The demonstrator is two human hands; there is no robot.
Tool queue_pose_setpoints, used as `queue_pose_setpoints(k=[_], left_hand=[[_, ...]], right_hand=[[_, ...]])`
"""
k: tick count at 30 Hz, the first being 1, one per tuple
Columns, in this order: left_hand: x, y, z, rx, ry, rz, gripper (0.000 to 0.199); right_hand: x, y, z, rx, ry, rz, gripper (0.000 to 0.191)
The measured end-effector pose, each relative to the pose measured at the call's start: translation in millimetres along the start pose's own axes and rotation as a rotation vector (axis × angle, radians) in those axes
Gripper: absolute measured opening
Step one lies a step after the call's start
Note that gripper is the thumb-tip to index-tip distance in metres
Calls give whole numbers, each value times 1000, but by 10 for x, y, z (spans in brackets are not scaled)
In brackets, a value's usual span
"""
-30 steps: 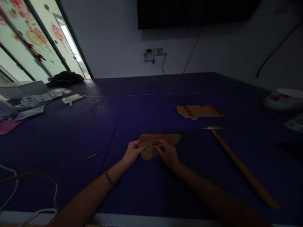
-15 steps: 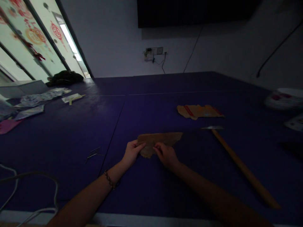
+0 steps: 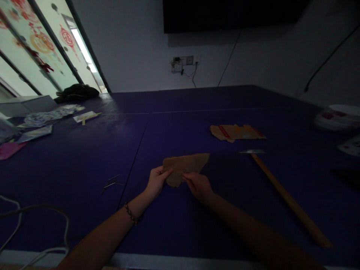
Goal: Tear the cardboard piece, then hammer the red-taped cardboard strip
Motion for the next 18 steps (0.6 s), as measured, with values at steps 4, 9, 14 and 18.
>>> queue_pose_setpoints(k=[4, 9, 14, 18], left_hand=[[-97, 82, -29, 68, 95, 107, 28], [-500, 562, -14, 322, 307, 203, 24], [-1161, 1148, 38, 555, 577, 244, 21], [-1517, 1382, -63, 535, 724, 131, 29]], right_hand=[[-75, -51, -6, -15, 33, -30, 24], [-42, 163, -59, 159, -18, -65, 29], [81, 239, -51, 217, -116, -105, 31], [162, 252, -23, 237, -169, -133, 31]])
Point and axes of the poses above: each hand's wrist, its own z-axis away from the middle knuckle, its own x-axis out of the palm, y = z × x, the point moved 10 cm from there along -z, towards the middle knuckle, and after that the axes turned 10 degrees about z, right-handed, at the moved point
